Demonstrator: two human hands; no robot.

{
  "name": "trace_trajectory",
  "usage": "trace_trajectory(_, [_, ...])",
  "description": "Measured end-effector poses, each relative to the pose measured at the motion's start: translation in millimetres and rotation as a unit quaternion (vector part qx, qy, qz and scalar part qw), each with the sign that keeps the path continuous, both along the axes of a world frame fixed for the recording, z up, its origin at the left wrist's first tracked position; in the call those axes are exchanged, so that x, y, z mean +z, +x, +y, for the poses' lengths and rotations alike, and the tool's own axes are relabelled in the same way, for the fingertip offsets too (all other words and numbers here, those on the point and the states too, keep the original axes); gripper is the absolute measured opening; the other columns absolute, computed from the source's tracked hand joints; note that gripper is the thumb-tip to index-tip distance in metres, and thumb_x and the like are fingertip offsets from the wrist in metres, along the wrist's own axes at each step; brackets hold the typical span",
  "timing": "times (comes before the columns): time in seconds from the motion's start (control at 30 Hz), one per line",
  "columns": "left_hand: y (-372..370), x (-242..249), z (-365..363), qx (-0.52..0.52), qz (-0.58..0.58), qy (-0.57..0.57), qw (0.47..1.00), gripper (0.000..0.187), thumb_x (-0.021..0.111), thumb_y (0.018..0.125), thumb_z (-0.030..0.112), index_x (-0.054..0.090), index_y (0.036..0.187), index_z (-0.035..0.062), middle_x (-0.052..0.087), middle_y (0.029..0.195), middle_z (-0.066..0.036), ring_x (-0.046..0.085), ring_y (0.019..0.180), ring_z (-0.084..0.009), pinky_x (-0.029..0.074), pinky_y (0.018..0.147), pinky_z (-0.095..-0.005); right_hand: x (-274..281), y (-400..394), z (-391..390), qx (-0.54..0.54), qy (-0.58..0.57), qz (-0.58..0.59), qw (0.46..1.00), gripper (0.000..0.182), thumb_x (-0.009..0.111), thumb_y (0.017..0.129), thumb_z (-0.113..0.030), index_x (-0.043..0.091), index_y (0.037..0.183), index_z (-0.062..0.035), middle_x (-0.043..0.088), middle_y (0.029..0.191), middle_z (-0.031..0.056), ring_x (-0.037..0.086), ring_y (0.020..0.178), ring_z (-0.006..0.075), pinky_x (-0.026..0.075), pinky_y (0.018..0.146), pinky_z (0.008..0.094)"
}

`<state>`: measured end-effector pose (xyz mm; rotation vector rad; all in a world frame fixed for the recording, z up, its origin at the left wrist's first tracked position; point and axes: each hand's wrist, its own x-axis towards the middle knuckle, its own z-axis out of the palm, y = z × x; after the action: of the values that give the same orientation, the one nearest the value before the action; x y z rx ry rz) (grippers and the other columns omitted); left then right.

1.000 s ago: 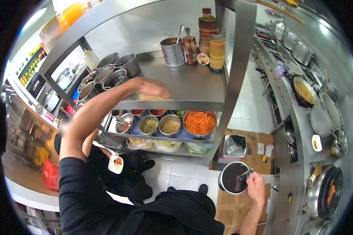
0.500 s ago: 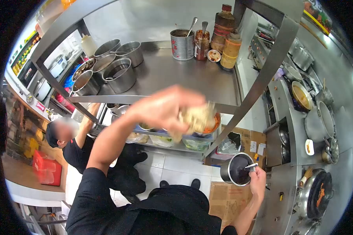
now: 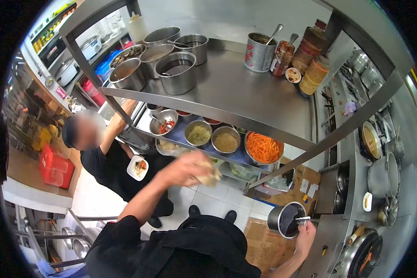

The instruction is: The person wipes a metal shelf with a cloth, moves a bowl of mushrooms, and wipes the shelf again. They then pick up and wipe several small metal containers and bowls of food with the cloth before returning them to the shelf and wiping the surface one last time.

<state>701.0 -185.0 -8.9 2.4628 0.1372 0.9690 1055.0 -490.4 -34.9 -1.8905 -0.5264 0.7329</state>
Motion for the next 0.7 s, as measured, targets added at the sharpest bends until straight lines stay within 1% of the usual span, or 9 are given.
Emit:
trace_trajectory(0.03, [-13.9, 33.1, 9.3, 0.018, -0.047, 0.027, 0.998, 0.026, 0.069, 0.060, 0.006, 0.064, 0.086, 0.0090, 0.061, 0.093, -0.009, 0.059, 0.085, -0.0253, 0.048, 0.074, -0.0367, -3.0, 0.7, 0.1, 0.003, -0.002, 0.000, 1.000, 0.009, 0.045, 0.075, -0.001, 0.054, 0.074, -0.0013, 0.047, 0.067, -0.0054, 0.040, 0.062, 0.0044, 0.033, 0.058, 0.0212])
trace_trajectory(0.17, [-67.3, 78.6, 51.3, 0.326, -0.167, 0.151, 0.918, 0.027, 0.064, 0.054, 0.005, 0.061, 0.080, 0.0023, 0.058, 0.091, -0.017, 0.059, 0.082, -0.0305, 0.049, 0.072, -0.0378, 2.4, -8.1, 8.5, 0.023, 0.021, -0.002, 1.000, 0.009, 0.045, 0.075, 0.000, 0.053, 0.072, -0.0019, 0.045, 0.066, -0.0059, 0.039, 0.061, 0.0042, 0.033, 0.056, 0.0214])
trace_trajectory(0.27, [-75.8, 57.0, 88.8, 0.443, -0.264, 0.154, 0.843, 0.034, 0.057, 0.052, 0.002, 0.058, 0.086, -0.0029, 0.055, 0.098, -0.020, 0.057, 0.088, -0.0336, 0.047, 0.079, -0.0385, -11.1, 4.0, -0.1, 0.035, 0.042, -0.021, 0.998, 0.010, 0.044, 0.075, -0.001, 0.055, 0.075, -0.0015, 0.047, 0.067, -0.0051, 0.041, 0.061, 0.0043, 0.034, 0.054, 0.0210])
trace_trajectory(0.33, [-47.6, 43.5, 97.3, 0.435, -0.304, 0.124, 0.838, 0.034, 0.057, 0.052, 0.001, 0.057, 0.085, -0.0018, 0.054, 0.097, -0.019, 0.053, 0.091, -0.0332, 0.044, 0.081, -0.0398, -25.8, 14.3, -8.0, 0.044, 0.052, -0.039, 0.997, 0.013, 0.044, 0.076, -0.002, 0.056, 0.078, -0.0009, 0.050, 0.069, -0.0042, 0.043, 0.061, 0.0045, 0.036, 0.054, 0.0206])
trace_trajectory(0.4, [-9.9, 26.7, 95.9, 0.438, -0.308, 0.176, 0.826, 0.033, 0.056, 0.056, 0.001, 0.055, 0.089, 0.0004, 0.054, 0.096, -0.016, 0.049, 0.095, -0.0325, 0.040, 0.086, -0.0414, -30.3, 20.9, -13.2, 0.024, 0.064, -0.007, 0.998, 0.013, 0.044, 0.075, -0.002, 0.057, 0.078, -0.0009, 0.050, 0.069, -0.0039, 0.043, 0.061, 0.0051, 0.036, 0.055, 0.0210])
trace_trajectory(0.47, [42.5, 21.6, 81.6, 0.391, -0.404, 0.158, 0.812, 0.034, 0.061, 0.057, 0.004, 0.053, 0.089, 0.0026, 0.052, 0.093, -0.014, 0.048, 0.093, -0.0326, 0.039, 0.085, -0.0444, -10.5, 8.8, -8.4, -0.007, 0.067, -0.006, 0.998, 0.010, 0.044, 0.074, -0.002, 0.054, 0.074, -0.0019, 0.048, 0.067, -0.0040, 0.041, 0.059, 0.0048, 0.035, 0.051, 0.0216])
trace_trajectory(0.57, [119.8, 22.7, 46.3, 0.328, -0.396, 0.141, 0.846, 0.033, 0.064, 0.054, 0.009, 0.054, 0.085, 0.0076, 0.051, 0.091, -0.014, 0.047, 0.090, -0.0305, 0.039, 0.079, -0.0446, -10.4, 17.5, -15.1, -0.034, 0.063, -0.001, 0.997, 0.008, 0.045, 0.073, -0.002, 0.052, 0.071, -0.0027, 0.046, 0.065, -0.0039, 0.040, 0.056, 0.0045, 0.035, 0.046, 0.0223])
trace_trajectory(0.63, [167.3, 39.9, 13.9, 0.287, -0.389, 0.120, 0.867, 0.025, 0.063, 0.050, 0.008, 0.057, 0.075, 0.0113, 0.057, 0.095, -0.013, 0.049, 0.093, -0.0317, 0.037, 0.083, -0.0463, -20.0, 33.8, -26.0, -0.030, 0.058, 0.003, 0.998, 0.009, 0.044, 0.074, -0.001, 0.052, 0.071, -0.0025, 0.046, 0.065, -0.0037, 0.040, 0.056, 0.0046, 0.035, 0.045, 0.0224])
trace_trajectory(0.7, [216.7, 41.0, -6.3, 0.231, -0.415, 0.108, 0.873, 0.025, 0.064, 0.049, 0.009, 0.059, 0.074, 0.0118, 0.058, 0.095, -0.011, 0.050, 0.094, -0.0303, 0.036, 0.085, -0.0466, -32.9, 46.5, -36.0, -0.026, 0.092, -0.042, 0.995, 0.009, 0.044, 0.074, -0.001, 0.052, 0.070, -0.0024, 0.047, 0.065, -0.0034, 0.042, 0.057, 0.0050, 0.037, 0.047, 0.0226])
